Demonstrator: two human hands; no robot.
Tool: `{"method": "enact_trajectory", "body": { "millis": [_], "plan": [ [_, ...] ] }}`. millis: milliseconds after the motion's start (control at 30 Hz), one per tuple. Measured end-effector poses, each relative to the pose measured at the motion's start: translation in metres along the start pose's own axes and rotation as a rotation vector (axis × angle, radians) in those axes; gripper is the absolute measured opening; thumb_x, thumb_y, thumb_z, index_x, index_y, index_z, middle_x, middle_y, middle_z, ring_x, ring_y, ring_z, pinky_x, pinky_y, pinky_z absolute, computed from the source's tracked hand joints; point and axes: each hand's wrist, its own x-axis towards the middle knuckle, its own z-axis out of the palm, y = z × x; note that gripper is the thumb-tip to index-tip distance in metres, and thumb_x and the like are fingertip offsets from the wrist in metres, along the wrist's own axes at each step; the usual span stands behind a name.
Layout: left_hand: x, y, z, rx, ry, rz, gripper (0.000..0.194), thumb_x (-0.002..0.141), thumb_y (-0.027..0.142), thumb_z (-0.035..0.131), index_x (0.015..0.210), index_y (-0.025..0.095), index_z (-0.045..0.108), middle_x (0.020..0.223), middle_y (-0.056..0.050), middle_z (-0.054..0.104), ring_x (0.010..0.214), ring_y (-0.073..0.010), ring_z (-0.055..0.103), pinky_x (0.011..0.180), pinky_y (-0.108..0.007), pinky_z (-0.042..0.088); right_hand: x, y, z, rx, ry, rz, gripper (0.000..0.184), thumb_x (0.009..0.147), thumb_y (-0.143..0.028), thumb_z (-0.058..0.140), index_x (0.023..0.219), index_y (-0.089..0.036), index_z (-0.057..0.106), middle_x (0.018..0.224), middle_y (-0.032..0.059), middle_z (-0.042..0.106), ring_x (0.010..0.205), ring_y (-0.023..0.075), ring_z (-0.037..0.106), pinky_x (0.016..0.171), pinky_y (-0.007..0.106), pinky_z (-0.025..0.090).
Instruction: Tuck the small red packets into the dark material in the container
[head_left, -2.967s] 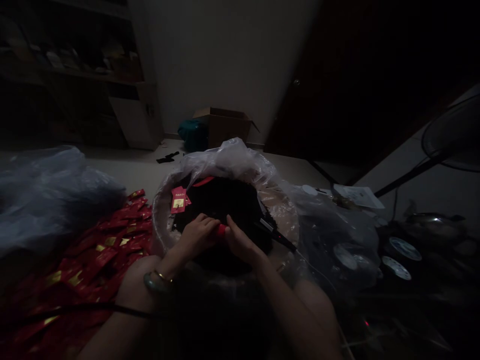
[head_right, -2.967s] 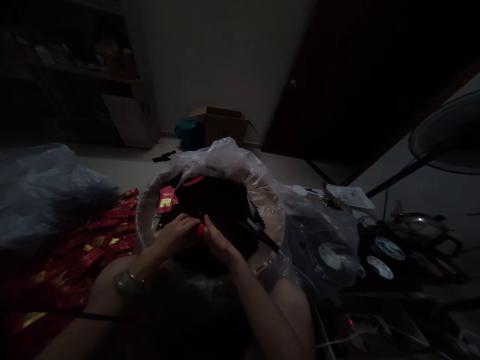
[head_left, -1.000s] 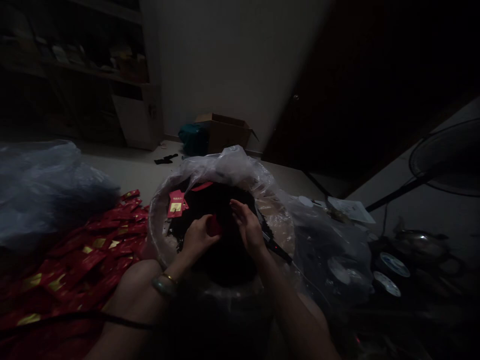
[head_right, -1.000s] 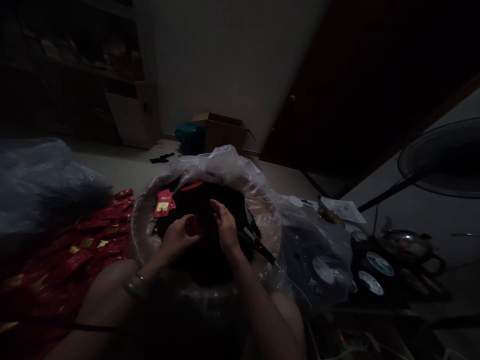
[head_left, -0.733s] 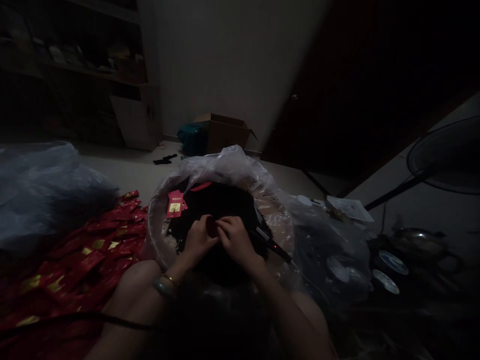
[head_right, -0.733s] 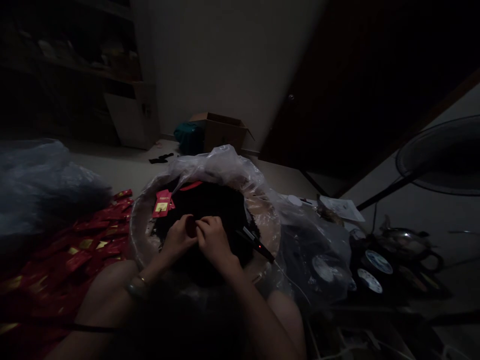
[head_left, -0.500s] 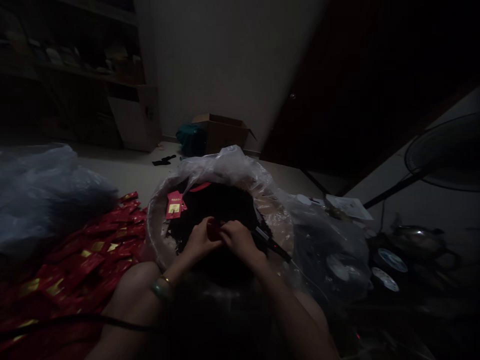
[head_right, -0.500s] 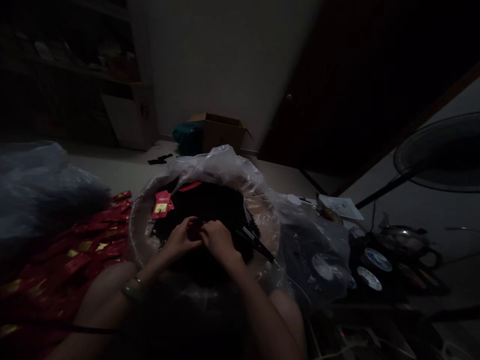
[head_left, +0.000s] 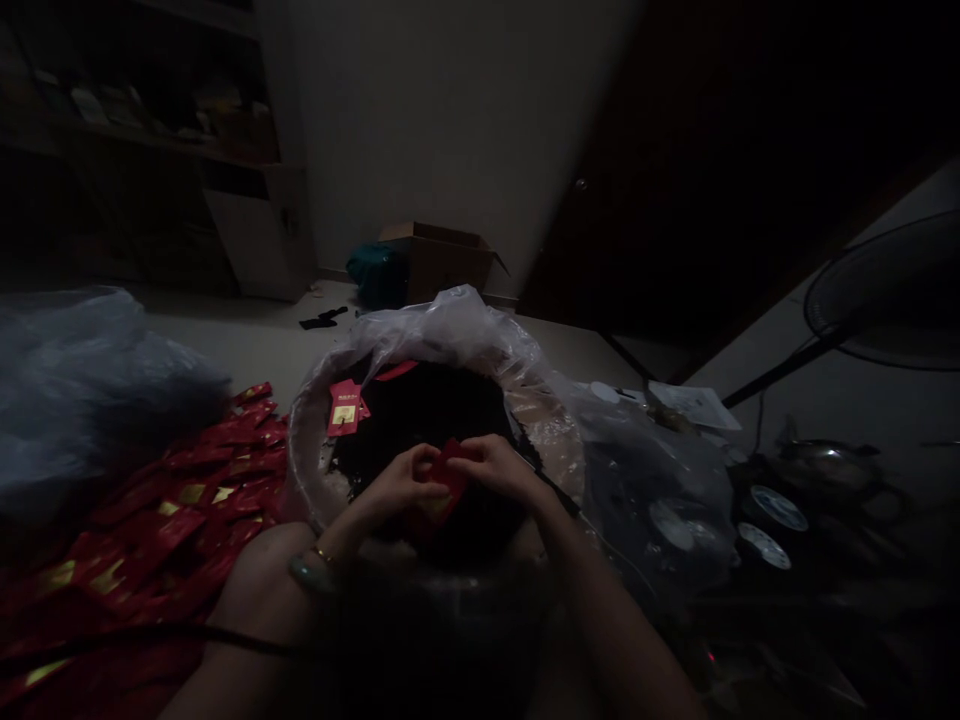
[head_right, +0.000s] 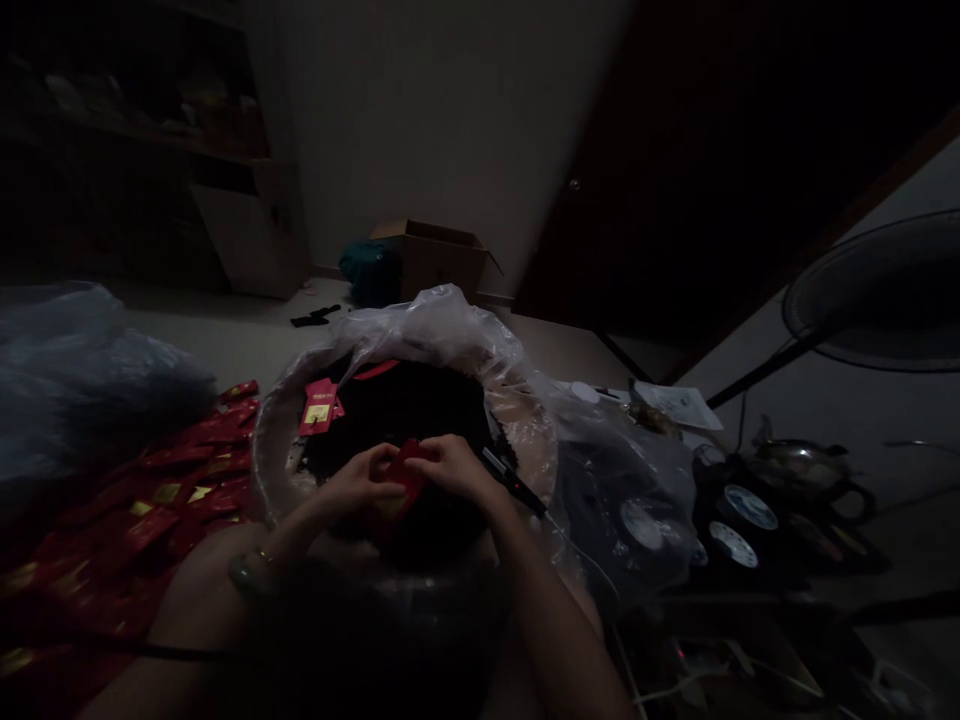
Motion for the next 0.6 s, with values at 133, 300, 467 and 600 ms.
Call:
{"method": "enact_trajectory", "body": {
  "millis": [133, 300, 467, 600],
  "plan": [
    [0.004, 0.002, -0.001, 0.035, -0.03, 0.06, 0.043, 0.066, 0.027, 0.073, 0.105, 0.016, 0.059, 0.105, -0.007, 0.069, 0.096, -0.0212, 0.065, 0.085, -0.035, 0.051, 0.001, 0.002, -0.003, -0.119, -0.002, -0.11, 0.016, 0.082, -0.024, 0.06, 0.076, -0.018, 0.073, 0.067, -0.0012, 0.063, 0.068, 0.0139, 0.056, 0.063, 0.023, 0.039],
    [0.002, 0.007, -0.001, 0.305, 0.216, 0.295, 0.047, 0.074, 0.026, 0.067, 0.118, 0.016, 0.054, 0.123, -0.013, 0.06, 0.11, -0.0231, 0.058, 0.093, -0.038, 0.048, 0.002, 0.009, 0.01, -0.415, 0.028, -0.189, 0.014, 0.085, -0.02, 0.06, 0.083, -0.02, 0.074, 0.09, 0.0059, 0.071, 0.097, 0.0218, 0.06, 0.089, 0.035, 0.041],
    [-0.008, 0.014, -0.008, 0.873, 0.148, 0.594, 0.025, 0.082, 0.016, 0.056, 0.105, 0.022, 0.065, 0.108, -0.007, 0.067, 0.101, -0.0205, 0.056, 0.089, -0.036, 0.046, -0.001, 0.005, 0.03, -0.572, -0.04, -0.152, 0.015, 0.082, -0.013, 0.059, 0.083, -0.019, 0.073, 0.096, 0.0089, 0.071, 0.121, 0.0321, 0.05, 0.101, 0.05, 0.033],
    [-0.014, 0.017, -0.02, 0.988, -0.013, 0.507, 0.017, 0.083, 0.014, 0.054, 0.09, 0.022, 0.068, 0.086, -0.004, 0.067, 0.084, -0.0166, 0.057, 0.078, -0.029, 0.047, -0.008, 0.008, 0.026, -0.304, -0.045, -0.235, 0.015, 0.085, -0.021, 0.058, 0.083, -0.02, 0.072, 0.089, 0.005, 0.072, 0.102, 0.0228, 0.062, 0.093, 0.037, 0.044]
  ]
}}
